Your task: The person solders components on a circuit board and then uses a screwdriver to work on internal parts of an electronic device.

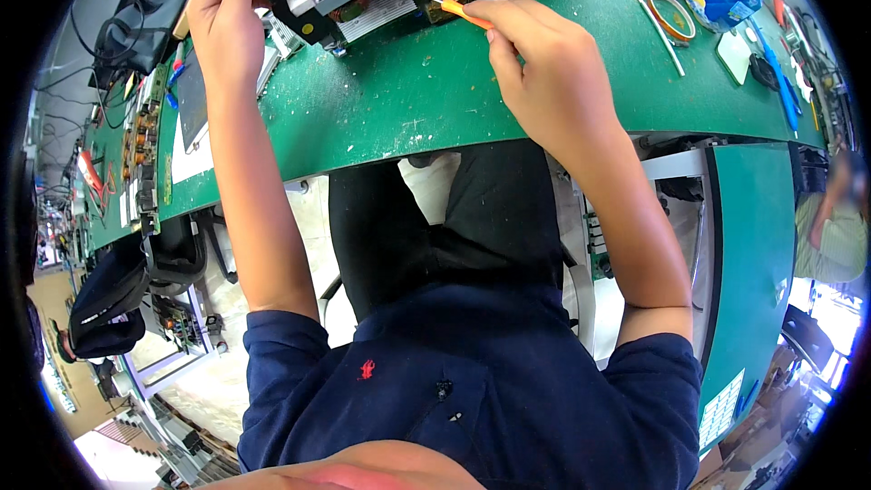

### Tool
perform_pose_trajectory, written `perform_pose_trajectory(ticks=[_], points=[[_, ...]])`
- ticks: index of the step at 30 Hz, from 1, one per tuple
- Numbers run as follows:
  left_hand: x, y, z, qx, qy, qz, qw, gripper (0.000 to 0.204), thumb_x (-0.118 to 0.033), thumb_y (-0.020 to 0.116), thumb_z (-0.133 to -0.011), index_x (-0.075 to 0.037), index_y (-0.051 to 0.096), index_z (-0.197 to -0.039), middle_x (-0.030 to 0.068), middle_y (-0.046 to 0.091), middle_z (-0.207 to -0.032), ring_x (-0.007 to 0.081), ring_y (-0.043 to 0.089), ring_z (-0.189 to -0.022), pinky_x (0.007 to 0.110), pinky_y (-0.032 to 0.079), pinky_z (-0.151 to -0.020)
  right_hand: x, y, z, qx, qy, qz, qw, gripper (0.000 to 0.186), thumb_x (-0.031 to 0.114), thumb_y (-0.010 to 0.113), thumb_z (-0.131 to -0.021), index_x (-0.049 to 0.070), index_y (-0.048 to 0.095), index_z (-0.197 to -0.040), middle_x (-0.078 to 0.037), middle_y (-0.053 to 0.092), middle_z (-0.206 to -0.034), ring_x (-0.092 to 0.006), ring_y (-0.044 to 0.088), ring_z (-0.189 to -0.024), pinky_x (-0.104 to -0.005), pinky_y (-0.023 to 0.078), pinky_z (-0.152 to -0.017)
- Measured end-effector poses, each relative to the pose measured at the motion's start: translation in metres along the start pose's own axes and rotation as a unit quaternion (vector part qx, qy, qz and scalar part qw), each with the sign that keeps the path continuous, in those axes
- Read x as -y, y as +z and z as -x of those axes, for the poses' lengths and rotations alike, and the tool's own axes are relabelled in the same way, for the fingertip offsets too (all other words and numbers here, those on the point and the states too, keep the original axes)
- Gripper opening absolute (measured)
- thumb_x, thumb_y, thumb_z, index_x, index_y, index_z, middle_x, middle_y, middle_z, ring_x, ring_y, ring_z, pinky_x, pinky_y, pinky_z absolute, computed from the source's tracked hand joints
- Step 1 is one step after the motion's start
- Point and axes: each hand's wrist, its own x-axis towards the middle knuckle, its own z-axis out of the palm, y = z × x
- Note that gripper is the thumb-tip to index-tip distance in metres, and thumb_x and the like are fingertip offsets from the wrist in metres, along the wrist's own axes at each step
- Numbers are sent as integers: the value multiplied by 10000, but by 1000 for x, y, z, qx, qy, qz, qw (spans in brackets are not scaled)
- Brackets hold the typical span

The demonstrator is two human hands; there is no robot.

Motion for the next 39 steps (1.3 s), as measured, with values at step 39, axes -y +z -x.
perform_pose_trajectory(ticks=[39], points=[[0, -13, 9, -1, 12, -58, 998, 389, -385, 619, -975, -3, 687, -998, 37, 682, -891, 87, 591, -775, 261, 455, -692, 36, -13, -44, 102, -32, 263, 959, 299, -18, 579, -820, 37, 695, -1090, -117, 644, -958, -328, 644, -839, -415, 505, -707]])
